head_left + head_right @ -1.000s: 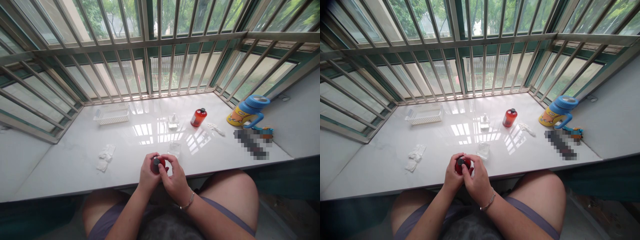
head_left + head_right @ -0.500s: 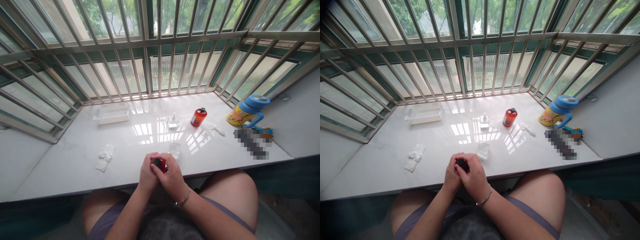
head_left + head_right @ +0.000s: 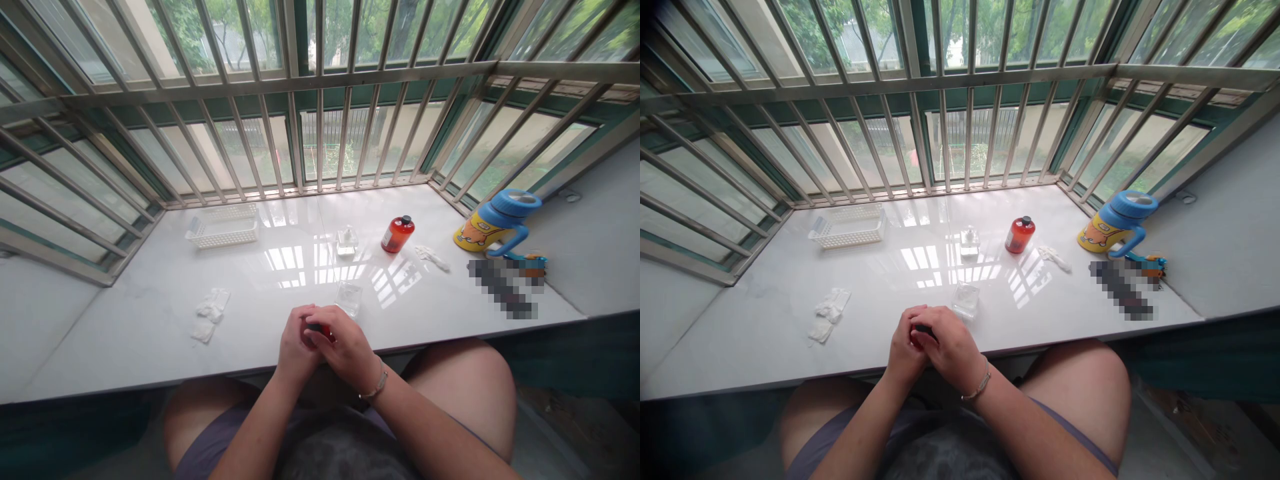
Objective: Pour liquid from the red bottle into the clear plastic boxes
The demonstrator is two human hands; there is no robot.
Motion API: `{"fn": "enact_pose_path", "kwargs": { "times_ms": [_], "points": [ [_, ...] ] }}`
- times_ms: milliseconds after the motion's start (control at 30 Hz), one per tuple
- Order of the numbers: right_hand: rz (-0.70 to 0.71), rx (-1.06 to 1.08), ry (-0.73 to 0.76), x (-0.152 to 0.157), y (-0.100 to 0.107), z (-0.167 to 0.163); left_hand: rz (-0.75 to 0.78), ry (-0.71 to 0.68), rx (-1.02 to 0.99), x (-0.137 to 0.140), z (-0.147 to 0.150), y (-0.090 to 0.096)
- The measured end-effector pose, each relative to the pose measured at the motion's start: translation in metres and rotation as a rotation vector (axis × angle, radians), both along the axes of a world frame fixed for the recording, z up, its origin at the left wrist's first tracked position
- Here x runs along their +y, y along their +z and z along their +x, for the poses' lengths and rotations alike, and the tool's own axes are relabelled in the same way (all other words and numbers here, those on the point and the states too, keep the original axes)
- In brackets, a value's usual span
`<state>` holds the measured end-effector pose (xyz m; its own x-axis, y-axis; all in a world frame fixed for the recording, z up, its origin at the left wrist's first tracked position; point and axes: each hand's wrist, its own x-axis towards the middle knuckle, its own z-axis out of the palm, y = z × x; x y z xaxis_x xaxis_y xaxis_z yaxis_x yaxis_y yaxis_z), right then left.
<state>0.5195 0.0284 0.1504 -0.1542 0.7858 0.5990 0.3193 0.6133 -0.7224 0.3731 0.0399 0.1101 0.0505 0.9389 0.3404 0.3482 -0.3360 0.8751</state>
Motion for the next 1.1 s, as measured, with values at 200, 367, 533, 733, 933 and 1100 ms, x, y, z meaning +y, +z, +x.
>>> {"fn": "enact_pose_path", "kwargs": {
  "times_ms": [200,367,533,733,933,1100],
  "points": [
    [0.008,0.028,-0.071,-0.001,0.002,0.002,-0.031,0.006,0.021,-0.002,-0.003,-0.005],
    [-0.031,0.052,-0.038,-0.001,0.001,0.004,-0.062,0.001,0.005,-0.002,-0.003,-0.008],
    [-0.027,0.069,-0.005,-0.002,-0.004,0.005,-0.066,-0.009,-0.028,-0.002,-0.002,-0.004],
    [-0.014,0.062,0.004,-0.003,-0.006,0.007,-0.07,-0.022,-0.055,-0.002,-0.001,-0.005],
    [-0.117,0.26,-0.072,-0.003,-0.007,0.007,-0.083,-0.047,-0.039,-0.002,-0.004,-0.005],
    [-0.237,0.442,-0.217,0.007,-0.005,0.026,-0.072,-0.033,0.009,-0.003,-0.005,-0.004]
  ]
}}
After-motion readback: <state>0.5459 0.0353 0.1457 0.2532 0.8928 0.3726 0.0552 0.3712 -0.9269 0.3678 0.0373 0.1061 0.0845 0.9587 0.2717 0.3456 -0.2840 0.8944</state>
